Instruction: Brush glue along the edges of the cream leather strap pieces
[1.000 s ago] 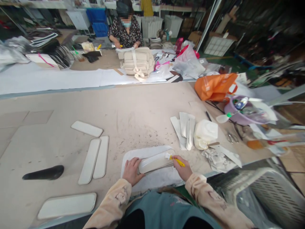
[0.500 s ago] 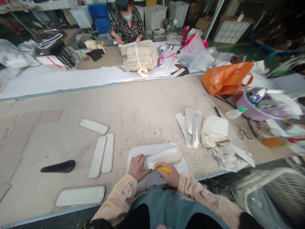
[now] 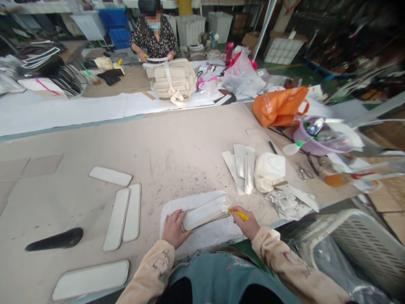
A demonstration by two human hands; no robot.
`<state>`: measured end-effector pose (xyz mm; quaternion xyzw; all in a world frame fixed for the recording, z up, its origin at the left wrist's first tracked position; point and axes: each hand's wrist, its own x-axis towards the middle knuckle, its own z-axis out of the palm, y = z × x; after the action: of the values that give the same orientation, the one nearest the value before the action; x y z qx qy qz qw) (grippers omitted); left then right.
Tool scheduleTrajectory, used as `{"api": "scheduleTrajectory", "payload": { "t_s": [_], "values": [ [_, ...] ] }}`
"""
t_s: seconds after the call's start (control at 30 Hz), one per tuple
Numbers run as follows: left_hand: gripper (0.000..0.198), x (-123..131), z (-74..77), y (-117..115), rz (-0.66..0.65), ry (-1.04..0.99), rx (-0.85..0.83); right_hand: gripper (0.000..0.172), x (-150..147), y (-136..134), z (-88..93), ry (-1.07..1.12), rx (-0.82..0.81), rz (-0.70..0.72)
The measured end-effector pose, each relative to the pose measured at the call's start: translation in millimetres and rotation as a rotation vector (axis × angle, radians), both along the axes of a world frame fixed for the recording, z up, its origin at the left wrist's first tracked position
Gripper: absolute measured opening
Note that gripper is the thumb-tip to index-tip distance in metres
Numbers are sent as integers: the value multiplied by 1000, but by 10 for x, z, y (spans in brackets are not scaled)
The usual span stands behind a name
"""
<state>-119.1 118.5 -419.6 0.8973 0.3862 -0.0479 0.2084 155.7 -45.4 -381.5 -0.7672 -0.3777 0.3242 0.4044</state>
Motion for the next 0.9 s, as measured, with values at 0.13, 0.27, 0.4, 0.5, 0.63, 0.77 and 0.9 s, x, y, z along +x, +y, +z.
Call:
{"api": "scheduleTrajectory", "payload": {
  "t_s": [0.13,0.27,0.4,0.5,0.63,0.77,0.9],
  "values": [
    [71,22,10,22,-11,43,8,25,151,-92,-4,-109,-7,-42],
    [71,61,56,13,-25,123,3,24,132,-154,33,-137,45,-42],
    [83,22,141,16,-46,203,-4,24,131,-311,153,12,213,-113],
    [83,62,263,150,-71,180,25,26,198,-518,216,138,324,-216],
    [49,673,528,431,-175,14,153,29,311,-833,220,134,408,-386],
    [31,1868,665,550,-390,-90,164,24,374,-1130,211,39,423,-431],
    [27,2930,536,491,-700,4,135,19,368,-1426,168,-30,374,-491]
  ]
}}
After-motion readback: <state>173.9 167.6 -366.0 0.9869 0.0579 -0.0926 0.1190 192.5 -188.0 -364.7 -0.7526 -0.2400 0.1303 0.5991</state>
